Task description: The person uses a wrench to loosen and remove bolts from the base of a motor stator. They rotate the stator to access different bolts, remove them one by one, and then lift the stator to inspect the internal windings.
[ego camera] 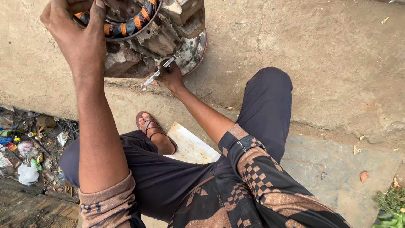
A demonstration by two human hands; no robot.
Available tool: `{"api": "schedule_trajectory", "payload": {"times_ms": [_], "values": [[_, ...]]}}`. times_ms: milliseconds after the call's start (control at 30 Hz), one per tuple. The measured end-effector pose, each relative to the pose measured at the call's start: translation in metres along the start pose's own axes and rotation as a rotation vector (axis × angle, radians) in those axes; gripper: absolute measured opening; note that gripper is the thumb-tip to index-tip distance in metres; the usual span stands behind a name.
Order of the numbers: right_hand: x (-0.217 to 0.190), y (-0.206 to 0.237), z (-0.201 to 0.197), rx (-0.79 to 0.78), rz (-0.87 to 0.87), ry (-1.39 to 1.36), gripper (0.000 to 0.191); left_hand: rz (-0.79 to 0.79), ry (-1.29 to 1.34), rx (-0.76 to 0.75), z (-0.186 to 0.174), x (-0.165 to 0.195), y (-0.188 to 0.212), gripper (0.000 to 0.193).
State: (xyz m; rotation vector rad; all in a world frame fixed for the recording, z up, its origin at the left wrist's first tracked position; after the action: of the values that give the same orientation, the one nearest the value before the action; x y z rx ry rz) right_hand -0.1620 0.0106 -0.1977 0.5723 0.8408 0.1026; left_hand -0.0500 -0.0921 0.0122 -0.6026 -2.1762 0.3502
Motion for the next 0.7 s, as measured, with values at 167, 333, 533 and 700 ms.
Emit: {"api": "schedule_trajectory", "payload": {"times_ms": [167, 333, 533, 700], "values": [[0.002, -0.005, 0.005, -0.038, 0.063, 0.032, 0.038, 0.015, -0.036, -0.001, 0.001, -0.002, -0.001, 0.023], [0.014, 0.001, 0.002, -0.051, 0.057, 0.067, 0.036, -0.037, 0.067, 0.018, 0.005, -0.003, -0.003, 0.028], [-0.039, 0.022, -0.076, -0.229, 0.069, 0.989, 0.043, 0.007, -0.016, 0.011, 0.003, -0.003, 0.001, 0.033], [-0.106, -0.026, -0.14, -0.316, 0.321, 1.17, 0.033, 0.156, -0.065, 0.064, 0.0, 0.006, 0.001, 0.036]]}}
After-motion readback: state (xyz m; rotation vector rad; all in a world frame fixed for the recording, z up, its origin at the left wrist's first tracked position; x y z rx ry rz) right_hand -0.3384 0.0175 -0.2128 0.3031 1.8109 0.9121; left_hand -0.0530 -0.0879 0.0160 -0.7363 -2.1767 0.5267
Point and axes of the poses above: each hand's wrist, its own y-axis away from the middle knuckle, its own z-axis out of the palm, x = y × z, the point moved 4 cm from there along -y, towards the middle knuckle, and after that the axes turned 5 degrees about z, right-handed, at the moved point
